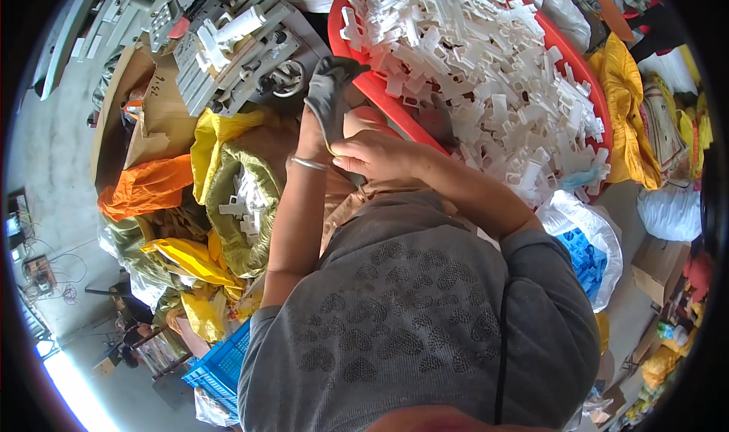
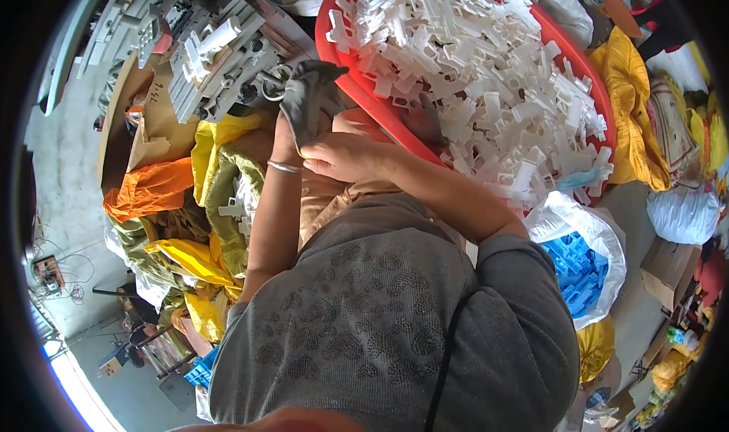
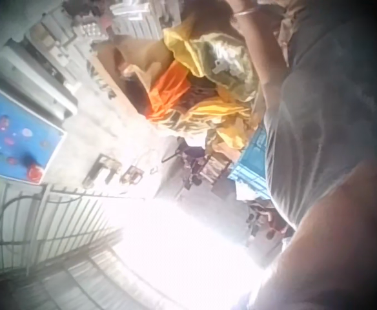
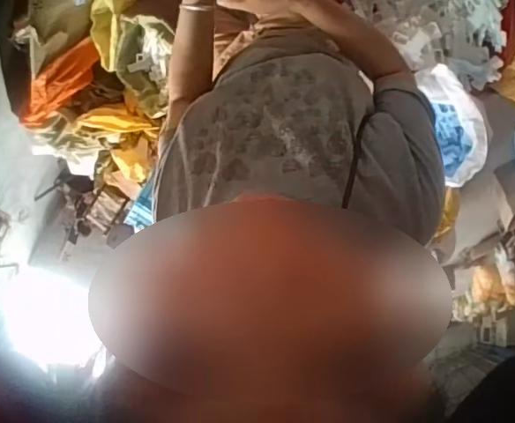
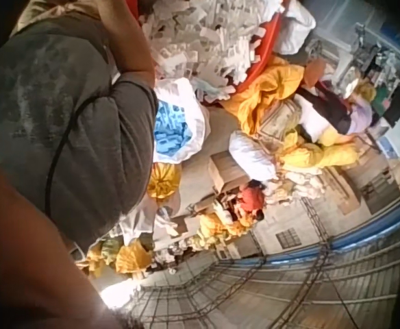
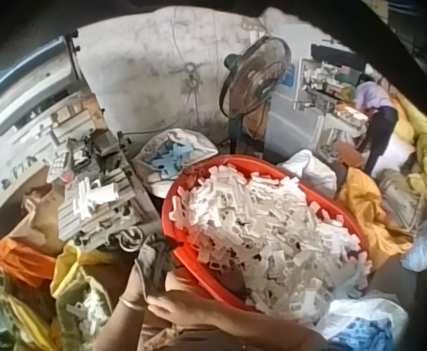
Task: Assembling small plastic parts using a manual press machine and sorting the processed components into various bags.
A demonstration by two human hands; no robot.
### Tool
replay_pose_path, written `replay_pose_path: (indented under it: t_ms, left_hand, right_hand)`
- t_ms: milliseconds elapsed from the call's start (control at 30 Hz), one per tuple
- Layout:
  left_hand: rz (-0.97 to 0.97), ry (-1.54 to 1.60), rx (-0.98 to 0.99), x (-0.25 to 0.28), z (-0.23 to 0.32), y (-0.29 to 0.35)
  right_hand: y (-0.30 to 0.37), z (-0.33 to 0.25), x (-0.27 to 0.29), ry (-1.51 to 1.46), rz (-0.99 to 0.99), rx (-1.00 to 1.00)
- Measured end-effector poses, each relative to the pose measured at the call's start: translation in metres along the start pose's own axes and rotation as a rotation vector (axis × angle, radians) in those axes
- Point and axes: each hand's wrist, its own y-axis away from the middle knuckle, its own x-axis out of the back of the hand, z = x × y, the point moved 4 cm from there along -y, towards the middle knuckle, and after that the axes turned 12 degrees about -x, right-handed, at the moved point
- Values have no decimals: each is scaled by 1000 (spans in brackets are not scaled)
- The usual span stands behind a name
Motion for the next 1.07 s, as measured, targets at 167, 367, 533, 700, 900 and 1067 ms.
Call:
replay_pose_path:
  t_ms: [167,367,533,700,900,1067]
  left_hand:
    - [-306,-811,18,4,-8,24]
    - [-230,-422,107,16,-31,23]
    - [-580,-558,14,9,-30,20]
    - [70,476,449,18,-48,33]
    - [440,358,535,26,-29,40]
    - [234,165,335,17,-9,25]
  right_hand:
    - [1,17,-19,-18,-96,-74]
    - [-2,19,-28,-49,-75,-17]
    - [-11,28,-43,-130,-109,42]
    - [-12,11,-46,-213,-178,29]
    - [-5,0,-58,-156,-265,65]
    - [-1,-3,-67,-197,-120,130]
